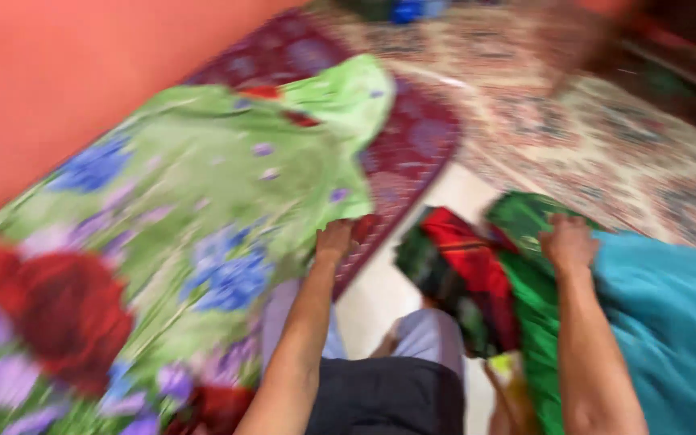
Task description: The person folds several pieces of bedding on a bed, including a checkered pillowcase, a green pillowcase, and a floral bedsheet. The person smooths and aligns the items by hand, stacking the folded pieces on the bed.
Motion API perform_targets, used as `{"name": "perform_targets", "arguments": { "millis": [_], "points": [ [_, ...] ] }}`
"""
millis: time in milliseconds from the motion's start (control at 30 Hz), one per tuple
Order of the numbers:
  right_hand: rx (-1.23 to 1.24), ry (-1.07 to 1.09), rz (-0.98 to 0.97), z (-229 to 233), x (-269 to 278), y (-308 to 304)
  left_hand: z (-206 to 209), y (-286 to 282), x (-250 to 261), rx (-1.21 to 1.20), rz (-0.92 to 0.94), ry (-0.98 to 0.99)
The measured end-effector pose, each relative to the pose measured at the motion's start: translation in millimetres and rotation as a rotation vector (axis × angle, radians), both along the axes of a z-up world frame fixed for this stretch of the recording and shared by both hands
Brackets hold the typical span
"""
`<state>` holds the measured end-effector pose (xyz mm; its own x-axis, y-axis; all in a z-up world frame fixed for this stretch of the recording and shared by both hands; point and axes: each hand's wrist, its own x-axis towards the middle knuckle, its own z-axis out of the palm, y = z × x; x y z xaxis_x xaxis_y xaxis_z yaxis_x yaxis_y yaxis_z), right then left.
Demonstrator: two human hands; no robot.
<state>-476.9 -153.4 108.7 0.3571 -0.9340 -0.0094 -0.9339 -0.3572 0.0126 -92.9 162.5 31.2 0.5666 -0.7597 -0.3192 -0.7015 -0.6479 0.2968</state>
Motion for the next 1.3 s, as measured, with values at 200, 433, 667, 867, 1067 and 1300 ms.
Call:
{"name": "perform_targets", "arguments": {
  "millis": [200, 433, 667, 867, 1067, 1300],
  "points": [
    [0.284, -0.048, 0.529, -68.5, 223.9, 120.6, -37.2, 216.2, 98.5, 0.052, 0.348, 0.028],
    [0.294, 0.176, 1.014, -131.2, 344.6, 279.3, -105.7, 386.3, 99.6, 0.107, 0.567, 0.035],
    [0.374, 0.275, 1.081, -229.5, 355.3, 347.4, -133.6, 470.1, -13.3, 0.129, 0.565, 0.07],
    [0.176, 0.411, 1.199, -242.3, 339.0, 365.2, -186.7, 489.4, -36.9, 0.052, 0.423, -0.255],
    [0.01, 0.416, 1.23, -322.7, 370.6, 339.3, -202.2, 505.3, -21.7, 0.039, 0.341, -0.417],
    [0.06, 0.415, 1.087, -212.2, 361.4, 354.6, -159.8, 540.3, 37.9, 0.153, 0.567, -0.48]
  ]
}}
